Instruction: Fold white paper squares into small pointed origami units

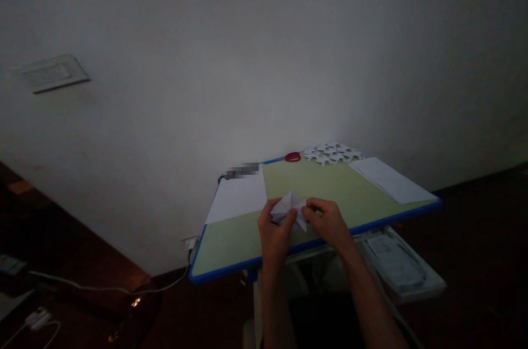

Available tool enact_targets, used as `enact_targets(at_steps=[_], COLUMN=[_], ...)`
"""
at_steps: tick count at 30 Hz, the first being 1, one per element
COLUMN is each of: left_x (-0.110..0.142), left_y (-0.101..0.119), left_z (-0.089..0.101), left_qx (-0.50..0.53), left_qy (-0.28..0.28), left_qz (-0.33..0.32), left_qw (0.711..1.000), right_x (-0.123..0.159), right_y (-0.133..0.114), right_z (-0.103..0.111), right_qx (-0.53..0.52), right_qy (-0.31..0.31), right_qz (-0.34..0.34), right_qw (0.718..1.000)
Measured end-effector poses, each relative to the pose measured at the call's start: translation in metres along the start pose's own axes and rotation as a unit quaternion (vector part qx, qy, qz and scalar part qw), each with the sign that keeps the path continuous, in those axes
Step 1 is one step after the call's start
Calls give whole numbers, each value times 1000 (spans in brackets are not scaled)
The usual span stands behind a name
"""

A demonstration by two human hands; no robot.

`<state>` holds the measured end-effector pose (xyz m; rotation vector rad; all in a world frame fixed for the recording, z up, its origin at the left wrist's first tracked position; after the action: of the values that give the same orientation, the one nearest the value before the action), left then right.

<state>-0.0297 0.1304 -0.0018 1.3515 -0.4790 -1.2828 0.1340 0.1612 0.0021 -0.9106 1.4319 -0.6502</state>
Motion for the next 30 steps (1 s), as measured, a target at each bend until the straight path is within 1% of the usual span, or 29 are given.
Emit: enact_targets(at_steps=[10, 18, 22, 30], left_x=[0, -1, -1, -1], left_y=[-2, -10, -11, -7], left_z=[-1, -1, -3, -2], left_qx=[14, 31, 33, 26], left_qy=[-3, 1, -4, -1], left_qz=[3, 17, 22, 11], left_qw=[1000, 999, 999, 1000], right_x=[0, 0, 0, -1], right_y=[4, 2, 0, 4], right_z=[0, 1, 4, 3], right_qx=[-25, -20, -29, -31], right_qy=[-3, 3, 23, 20], right_qz=[-12, 7, 15, -3], right_qw=[1000, 1000, 999, 999])
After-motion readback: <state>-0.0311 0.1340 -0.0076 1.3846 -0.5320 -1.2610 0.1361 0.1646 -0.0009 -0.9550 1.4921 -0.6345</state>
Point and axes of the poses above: each hand's wrist, its own x-axis away from the middle knuckle, its own z-axis out of the back of the hand, y = z × x, the point moved 10 cm from there along -x, towards the middle knuckle, and after that the axes turned 15 degrees about -x, right-handed, at the moved point
